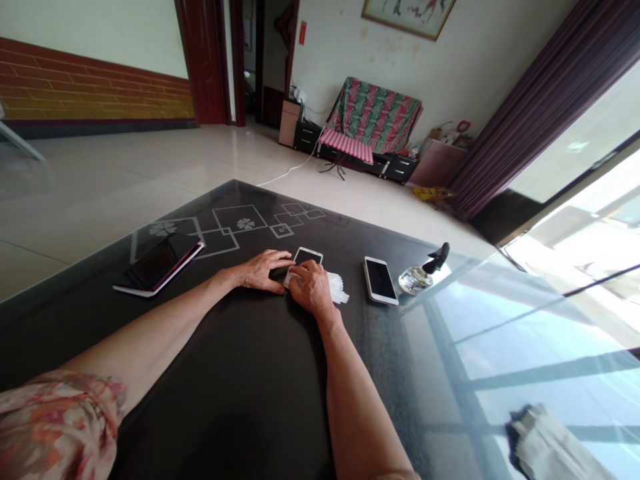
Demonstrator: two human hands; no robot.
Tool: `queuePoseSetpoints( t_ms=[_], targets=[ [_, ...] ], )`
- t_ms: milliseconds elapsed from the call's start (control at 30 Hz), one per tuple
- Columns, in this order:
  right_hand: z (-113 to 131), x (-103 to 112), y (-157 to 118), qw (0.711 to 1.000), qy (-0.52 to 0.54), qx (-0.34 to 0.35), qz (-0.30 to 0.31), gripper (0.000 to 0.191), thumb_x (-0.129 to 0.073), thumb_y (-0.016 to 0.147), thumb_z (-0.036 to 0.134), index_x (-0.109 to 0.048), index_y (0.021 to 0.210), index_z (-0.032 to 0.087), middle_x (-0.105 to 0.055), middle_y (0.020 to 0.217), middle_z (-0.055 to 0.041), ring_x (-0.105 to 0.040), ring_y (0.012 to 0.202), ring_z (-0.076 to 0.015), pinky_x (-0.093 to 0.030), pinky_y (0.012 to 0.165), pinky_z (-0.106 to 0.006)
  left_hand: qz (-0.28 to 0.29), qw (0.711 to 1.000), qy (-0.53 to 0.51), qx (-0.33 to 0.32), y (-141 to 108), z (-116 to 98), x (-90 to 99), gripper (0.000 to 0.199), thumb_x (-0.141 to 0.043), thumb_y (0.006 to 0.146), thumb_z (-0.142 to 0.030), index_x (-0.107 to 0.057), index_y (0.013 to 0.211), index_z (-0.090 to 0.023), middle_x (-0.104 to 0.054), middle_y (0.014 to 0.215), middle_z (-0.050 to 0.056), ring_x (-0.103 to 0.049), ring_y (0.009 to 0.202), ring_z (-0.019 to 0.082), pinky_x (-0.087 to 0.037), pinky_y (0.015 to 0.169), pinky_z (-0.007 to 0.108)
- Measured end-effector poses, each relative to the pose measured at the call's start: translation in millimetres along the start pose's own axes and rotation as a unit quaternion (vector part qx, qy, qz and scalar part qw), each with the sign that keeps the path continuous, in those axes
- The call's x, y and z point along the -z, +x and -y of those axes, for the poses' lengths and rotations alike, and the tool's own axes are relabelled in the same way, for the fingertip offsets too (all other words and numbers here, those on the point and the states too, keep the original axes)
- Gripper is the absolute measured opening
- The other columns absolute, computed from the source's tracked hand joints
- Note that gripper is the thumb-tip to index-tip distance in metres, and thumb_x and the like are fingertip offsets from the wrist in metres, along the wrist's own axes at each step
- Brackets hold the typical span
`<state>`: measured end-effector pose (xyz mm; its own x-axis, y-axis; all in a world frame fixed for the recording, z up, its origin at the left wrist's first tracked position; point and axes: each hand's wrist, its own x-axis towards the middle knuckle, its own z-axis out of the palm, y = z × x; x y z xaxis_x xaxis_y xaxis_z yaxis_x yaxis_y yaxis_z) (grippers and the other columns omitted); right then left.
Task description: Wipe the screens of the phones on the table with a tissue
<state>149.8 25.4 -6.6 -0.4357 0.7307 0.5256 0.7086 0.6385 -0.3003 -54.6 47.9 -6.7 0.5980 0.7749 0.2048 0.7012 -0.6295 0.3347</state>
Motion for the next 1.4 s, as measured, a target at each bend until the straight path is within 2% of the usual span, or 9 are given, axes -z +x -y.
queuePoseSetpoints(
  t_ms=[333, 533, 833, 1200, 1400],
  targets=[
    [8, -2, -6, 0.999, 0.032, 0.018, -0.003, 0.022, -0.057, 0.078, 0.014, -0.073, 0.089, 0.023, -0.062, 0.089, -0.0039, -0.057, 0.083, -0.0171, -0.042, 0.083, -0.034, 0.032, 0.999, 0.02, 0.002, 0, -3, 2.6, 0.086, -0.066, 0.065, -0.066, -0.046, 0.136, -0.023, -0.038, 0.145, 0.01, -0.034, 0.132, 0.032, -0.029, 0.109, 0.04],
    [12, 7, -15, 0.998, 0.041, 0.037, 0.012, 0.022, -0.057, 0.078, 0.012, -0.073, 0.089, 0.023, -0.062, 0.09, -0.0036, -0.057, 0.083, -0.0164, -0.042, 0.082, -0.033, 0.034, 0.999, 0.016, 0.004, 1, -3, 2.0, 0.092, -0.063, 0.062, -0.073, -0.044, 0.138, -0.025, -0.036, 0.146, 0.01, -0.032, 0.133, 0.032, -0.029, 0.108, 0.041],
    [15, 5, -21, 0.998, 0.04, 0.045, 0.01, 0.021, -0.054, 0.084, 0.019, -0.071, 0.097, 0.024, -0.061, 0.094, -0.004, -0.056, 0.087, -0.0171, -0.041, 0.085, -0.034, 0.036, 0.999, 0.01, 0.008, 1, -3, 1.0, 0.092, -0.065, 0.061, -0.072, -0.044, 0.137, -0.026, -0.036, 0.147, 0.008, -0.031, 0.134, 0.033, -0.028, 0.108, 0.041],
    [-4, 27, -43, 1.0, -0.001, -0.007, -0.002, 0.022, -0.053, 0.079, 0.014, -0.072, 0.088, 0.023, -0.061, 0.089, -0.0039, -0.055, 0.084, -0.0174, -0.042, 0.084, -0.034, 0.044, 0.999, 0.005, 0.002, 0, -4, 5.3, 0.093, -0.063, 0.062, -0.074, -0.044, 0.137, -0.024, -0.036, 0.147, 0.011, -0.03, 0.134, 0.033, -0.026, 0.11, 0.042],
    [11, 20, -36, 1.0, -0.022, 0.014, 0.015, 0.022, -0.055, 0.082, 0.018, -0.071, 0.095, 0.025, -0.061, 0.094, -0.004, -0.053, 0.089, -0.0187, -0.039, 0.088, -0.036, 0.045, 0.999, 0.007, 0.003, 1, -4, 4.3, 0.092, -0.064, 0.061, -0.073, -0.044, 0.137, -0.024, -0.037, 0.147, 0.01, -0.031, 0.134, 0.033, -0.027, 0.109, 0.041]
  ],
)
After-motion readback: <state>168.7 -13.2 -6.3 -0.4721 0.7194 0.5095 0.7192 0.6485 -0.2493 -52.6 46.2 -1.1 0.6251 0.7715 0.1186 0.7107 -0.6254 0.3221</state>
